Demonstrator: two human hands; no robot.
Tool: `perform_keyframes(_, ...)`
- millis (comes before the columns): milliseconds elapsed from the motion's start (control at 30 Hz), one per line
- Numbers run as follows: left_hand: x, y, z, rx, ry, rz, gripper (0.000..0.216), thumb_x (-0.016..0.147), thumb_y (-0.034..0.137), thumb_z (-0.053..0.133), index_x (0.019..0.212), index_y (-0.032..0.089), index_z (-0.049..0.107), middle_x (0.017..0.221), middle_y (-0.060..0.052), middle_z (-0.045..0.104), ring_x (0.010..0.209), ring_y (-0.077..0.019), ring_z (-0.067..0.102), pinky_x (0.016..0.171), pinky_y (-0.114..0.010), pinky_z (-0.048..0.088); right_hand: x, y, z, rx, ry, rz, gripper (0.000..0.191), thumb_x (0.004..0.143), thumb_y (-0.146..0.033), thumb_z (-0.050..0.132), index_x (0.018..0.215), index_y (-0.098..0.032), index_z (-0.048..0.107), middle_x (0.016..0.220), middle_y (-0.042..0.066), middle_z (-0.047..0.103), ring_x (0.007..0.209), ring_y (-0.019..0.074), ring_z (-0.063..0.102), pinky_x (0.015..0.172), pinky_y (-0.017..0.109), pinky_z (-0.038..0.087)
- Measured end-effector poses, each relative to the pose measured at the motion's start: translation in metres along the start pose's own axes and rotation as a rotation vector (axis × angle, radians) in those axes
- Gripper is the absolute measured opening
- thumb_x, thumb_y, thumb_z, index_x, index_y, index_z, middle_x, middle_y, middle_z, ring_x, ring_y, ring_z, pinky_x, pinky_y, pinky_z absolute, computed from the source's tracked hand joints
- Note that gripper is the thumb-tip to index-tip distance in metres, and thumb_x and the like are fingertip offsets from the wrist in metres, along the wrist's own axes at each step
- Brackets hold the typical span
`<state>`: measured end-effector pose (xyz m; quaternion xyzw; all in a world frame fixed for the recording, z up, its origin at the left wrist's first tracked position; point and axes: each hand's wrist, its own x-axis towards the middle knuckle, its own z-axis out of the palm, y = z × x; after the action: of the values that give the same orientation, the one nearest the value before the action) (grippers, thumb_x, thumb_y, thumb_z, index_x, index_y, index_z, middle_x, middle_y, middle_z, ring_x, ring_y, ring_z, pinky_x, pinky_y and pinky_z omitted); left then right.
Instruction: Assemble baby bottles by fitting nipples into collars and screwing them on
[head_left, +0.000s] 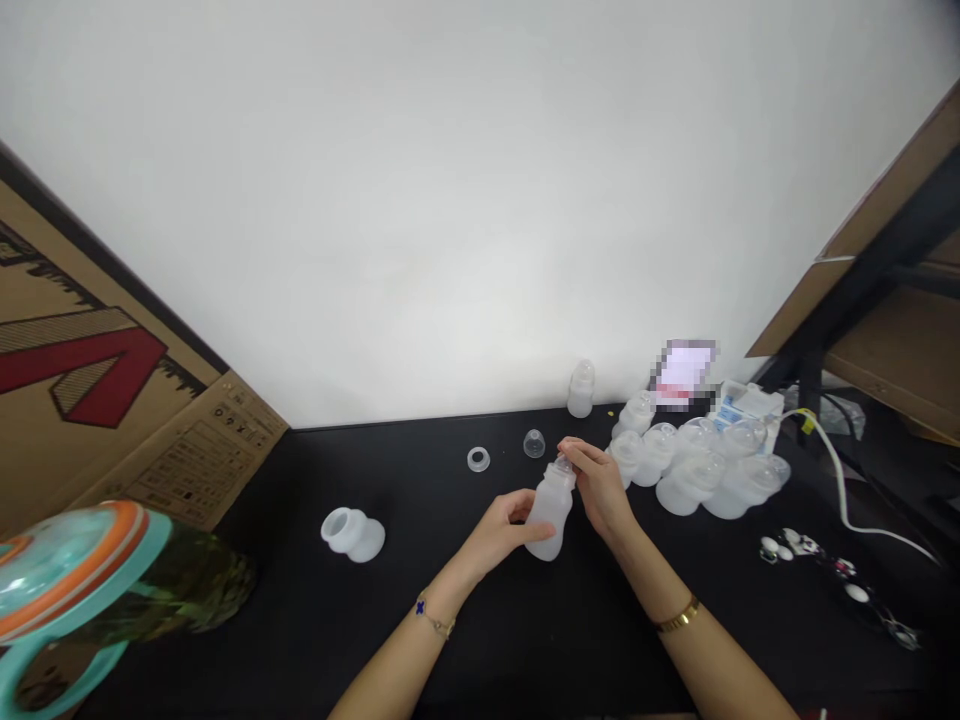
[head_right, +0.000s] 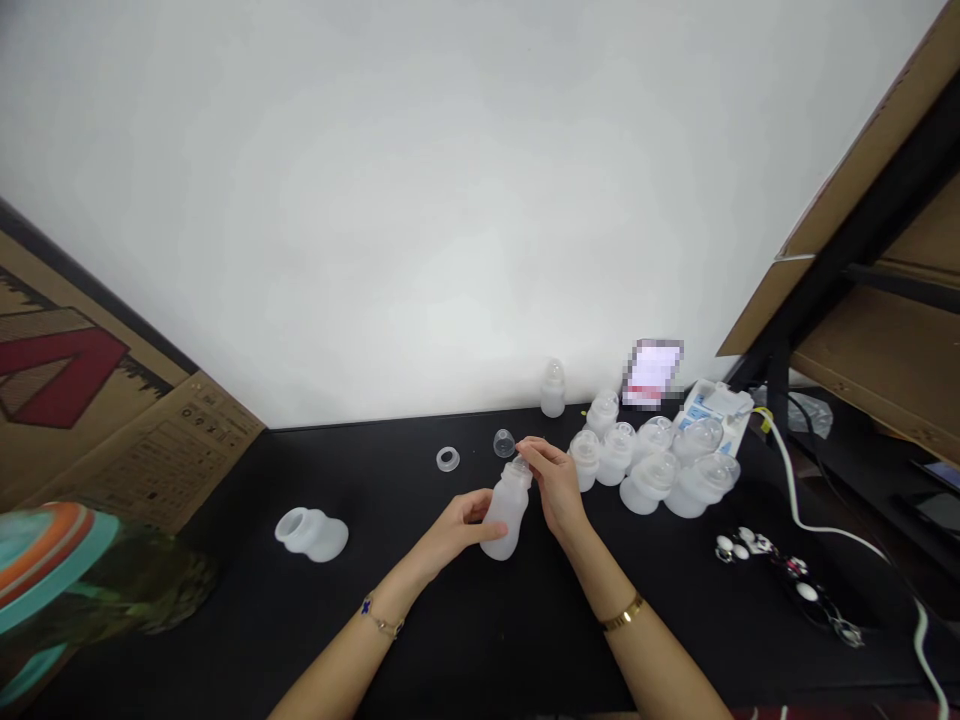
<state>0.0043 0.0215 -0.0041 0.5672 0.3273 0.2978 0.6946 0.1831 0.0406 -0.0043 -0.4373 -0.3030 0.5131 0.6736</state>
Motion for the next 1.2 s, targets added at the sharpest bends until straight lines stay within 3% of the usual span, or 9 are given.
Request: perform_keyframes(1200,-0.0006,0.0012,0.0007,0.037,0.004,-0.006,0.043,0.068,0.034,0.083,0.105,0.015,0.071,0.101,-0.01,0.073,0.099,-0.0287,0.065,0.091,-0.038,0.045,-0.0067,-0.0074,0.0072,0.011,-0.028,-0.002,0.035,0.065,-0.039,0.085,0.052,-0.02,0.059,0.075,0.0,0.055,0.066,0.0133,0.046,0.057,0.026,0.039)
